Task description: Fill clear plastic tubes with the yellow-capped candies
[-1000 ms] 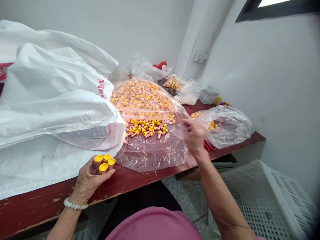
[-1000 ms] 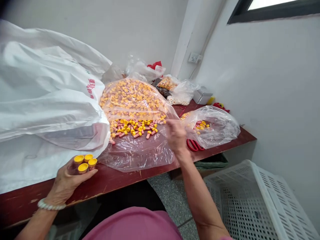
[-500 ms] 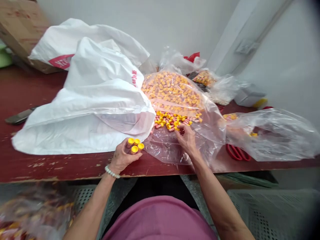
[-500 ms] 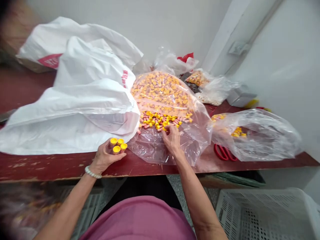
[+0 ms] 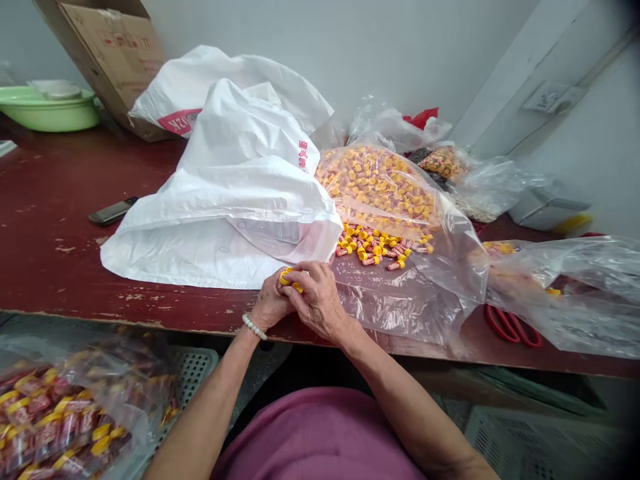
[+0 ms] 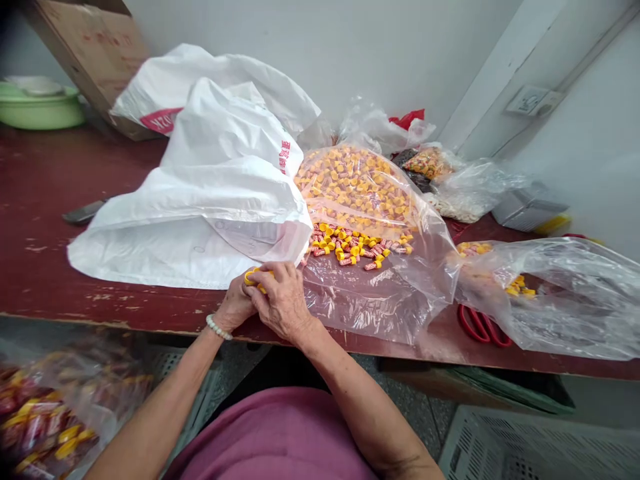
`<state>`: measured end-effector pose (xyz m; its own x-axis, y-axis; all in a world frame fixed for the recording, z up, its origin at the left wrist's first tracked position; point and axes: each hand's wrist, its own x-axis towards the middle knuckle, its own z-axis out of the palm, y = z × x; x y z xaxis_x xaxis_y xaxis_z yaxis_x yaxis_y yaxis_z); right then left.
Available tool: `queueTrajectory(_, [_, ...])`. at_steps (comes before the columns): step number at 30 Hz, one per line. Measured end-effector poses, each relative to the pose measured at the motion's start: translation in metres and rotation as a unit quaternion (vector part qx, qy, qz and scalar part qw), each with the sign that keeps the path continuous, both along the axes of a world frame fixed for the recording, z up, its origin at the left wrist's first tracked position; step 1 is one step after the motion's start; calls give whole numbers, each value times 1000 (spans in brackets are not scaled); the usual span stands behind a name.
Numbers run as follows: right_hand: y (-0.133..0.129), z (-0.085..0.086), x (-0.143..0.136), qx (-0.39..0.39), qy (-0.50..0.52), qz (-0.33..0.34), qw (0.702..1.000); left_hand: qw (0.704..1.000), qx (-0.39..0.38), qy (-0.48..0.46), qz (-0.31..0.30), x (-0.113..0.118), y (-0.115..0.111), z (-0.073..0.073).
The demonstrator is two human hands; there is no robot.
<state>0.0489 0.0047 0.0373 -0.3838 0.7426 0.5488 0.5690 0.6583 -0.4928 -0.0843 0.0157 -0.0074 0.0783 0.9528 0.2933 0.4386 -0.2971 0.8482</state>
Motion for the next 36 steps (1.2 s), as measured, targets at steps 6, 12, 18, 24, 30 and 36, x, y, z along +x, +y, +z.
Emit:
queueTrajectory(6, [-5, 13, 10, 20, -160, -10, 987, 999, -26, -47, -9, -2, 1, 0])
queueTrajectory(12, [-6, 21, 6, 66, -224, 25, 972, 990, -64, -127, -22, 0, 1, -1])
queueTrajectory(18, [12, 31, 21, 31, -155, 109, 981, 977, -136, -162, -41, 1, -14, 14])
queueTrajectory(24, [5, 42, 22, 60, -116, 109, 985, 942, -187, -270, -65, 0, -33, 40])
queueTrajectory(30, [-3, 21, 4, 24, -108, 170, 979, 920, -176, -348, -31, 8, -44, 46])
queueTrajectory(36, [-2, 22, 8, -35, -49, 236, 970, 877, -239, -410, -70, 5, -59, 55])
